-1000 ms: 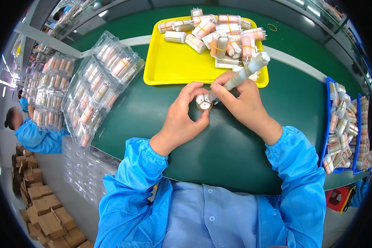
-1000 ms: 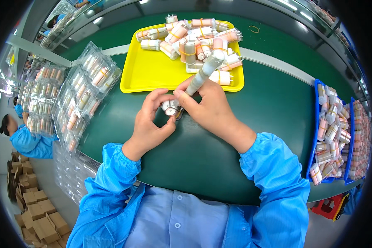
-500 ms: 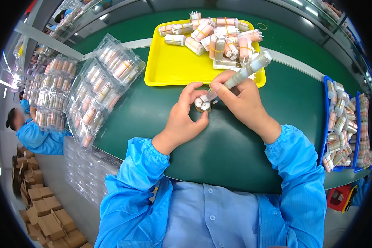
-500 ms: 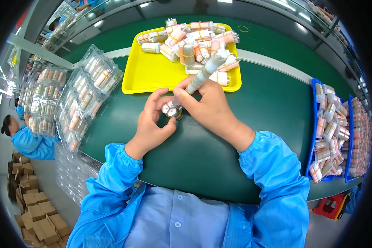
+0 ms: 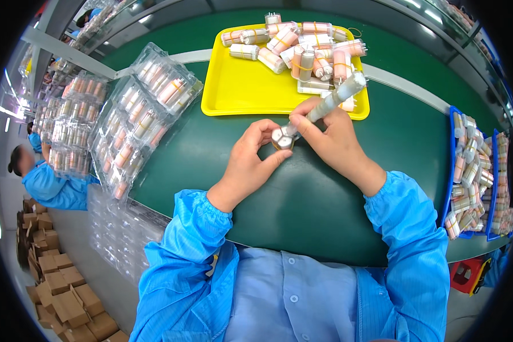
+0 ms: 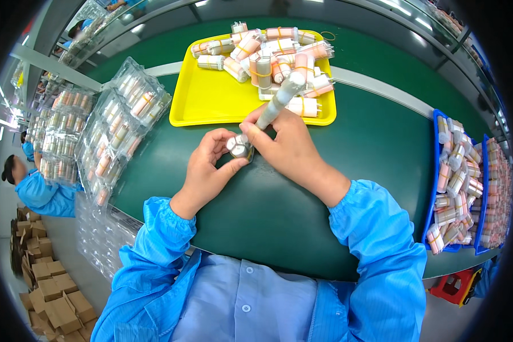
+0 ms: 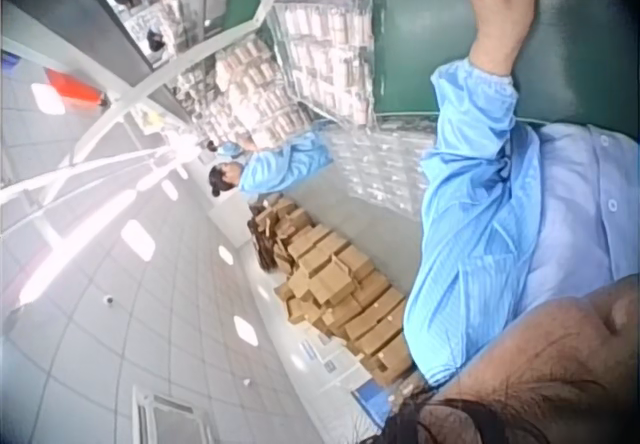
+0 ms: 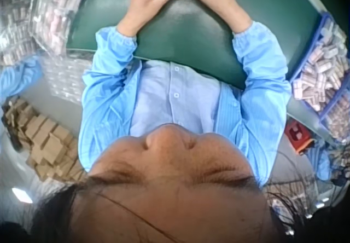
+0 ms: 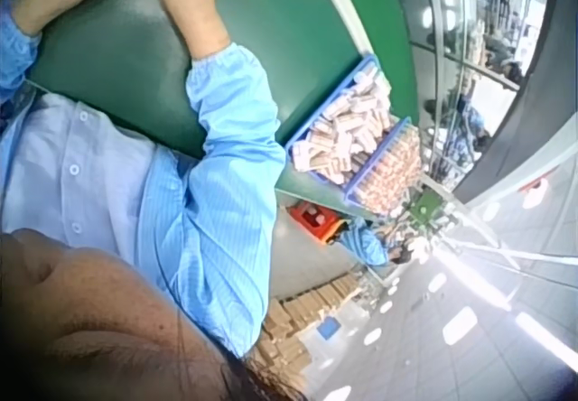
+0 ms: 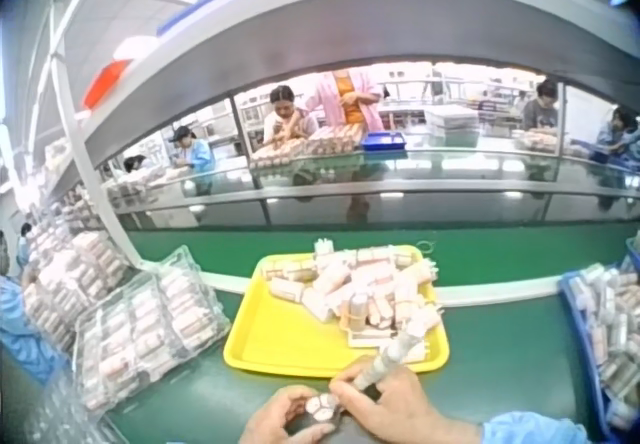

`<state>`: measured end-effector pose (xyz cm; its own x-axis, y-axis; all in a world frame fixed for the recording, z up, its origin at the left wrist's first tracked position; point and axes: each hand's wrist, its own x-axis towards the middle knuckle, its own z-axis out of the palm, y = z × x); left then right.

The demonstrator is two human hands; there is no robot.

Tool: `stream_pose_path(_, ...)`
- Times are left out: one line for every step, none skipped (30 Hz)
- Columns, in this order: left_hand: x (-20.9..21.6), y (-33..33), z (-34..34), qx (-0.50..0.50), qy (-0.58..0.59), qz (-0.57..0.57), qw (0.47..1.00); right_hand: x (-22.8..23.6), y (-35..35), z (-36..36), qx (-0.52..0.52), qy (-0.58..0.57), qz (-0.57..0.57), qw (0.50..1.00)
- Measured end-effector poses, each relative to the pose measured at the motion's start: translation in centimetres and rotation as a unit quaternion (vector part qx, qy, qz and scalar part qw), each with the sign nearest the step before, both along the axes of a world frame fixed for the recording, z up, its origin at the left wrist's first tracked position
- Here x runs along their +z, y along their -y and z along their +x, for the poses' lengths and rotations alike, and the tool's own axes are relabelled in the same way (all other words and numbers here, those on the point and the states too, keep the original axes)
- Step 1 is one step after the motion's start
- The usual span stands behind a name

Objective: The recorder is assembling small white cylindrical components at a production line station.

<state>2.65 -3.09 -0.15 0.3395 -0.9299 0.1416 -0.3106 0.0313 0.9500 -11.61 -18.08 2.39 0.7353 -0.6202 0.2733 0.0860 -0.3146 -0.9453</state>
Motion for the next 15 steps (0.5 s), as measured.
stream_pose_path(-0.1, -0.2, 0.2, -0.005, -0.036, 0.006, 0.999, 0.0, 0.0, 0.1, 0.000, -0.004, 0.022, 1.000)
stream_pose_path(-0.2, -0.3, 0.4, -0.008, -0.099, -0.007, 0.995, 0.1, 0.1, 0.2, -0.020, 0.021, 0.039, 0.999)
stream_pose_path(-0.3, -0.2, 0.7, -0.009, -0.161, -0.021, 0.987, 0.4, 0.3, 0.1, -0.039, 0.046, 0.056, 0.997)
stream_pose_path(-0.2, -0.2, 1.4, -0.008, -0.219, -0.037, 0.975, 0.8, 0.4, 0.3, -0.054, 0.073, 0.074, 0.993)
stream_pose_path(-0.1, -0.4, 2.4, -0.034, -0.222, -0.026, 0.974, 1.2, 0.5, 0.4, -0.057, 0.093, 0.083, 0.991)
stream_pose_path(0.0, -0.8, 2.6, -0.027, -0.263, -0.036, 0.964, 0.9, 0.4, 0.1, -0.056, 0.062, 0.070, 0.994)
stream_pose_path(0.5, -1.1, 3.2, -0.019, -0.295, -0.046, 0.954, 0.0, 0.2, -0.1, -0.053, 0.039, 0.057, 0.996)
stream_pose_path(1.1, -1.4, 3.9, -0.010, -0.323, -0.056, 0.945, -0.7, -0.1, 0.1, -0.049, 0.021, 0.045, 0.998)
stream_pose_path(0.9, -1.5, 4.8, 0.045, -0.262, -0.110, 0.958, -1.2, -0.4, 0.2, -0.028, 0.014, -0.010, 0.999)
stream_pose_path(1.3, -1.8, 6.6, 0.117, -0.105, -0.126, 0.980, -2.0, -0.8, 0.0, -0.014, 0.004, -0.064, 0.998)
stream_pose_path(1.9, -1.9, 8.5, 0.184, 0.047, -0.140, 0.972, -2.2, -1.2, -0.1, -0.004, -0.012, -0.122, 0.992)
stream_pose_path(2.7, -2.0, 10.5, 0.245, 0.197, -0.149, 0.937, -2.1, -1.5, 0.2, 0.003, -0.012, -0.128, 0.992)
stream_pose_path(3.6, -2.1, 12.2, 0.300, 0.253, -0.151, 0.907, -2.0, -1.6, 0.2, 0.006, -0.015, -0.134, 0.991)
stream_pose_path(4.7, -2.4, 13.9, 0.354, 0.305, -0.152, 0.871, -1.8, -1.7, 0.1, 0.008, -0.020, -0.141, 0.990)
stream_pose_path(5.7, -2.8, 15.7, 0.354, 0.358, -0.129, 0.855, -1.8, -1.7, 0.3, 0.014, -0.030, -0.134, 0.990)
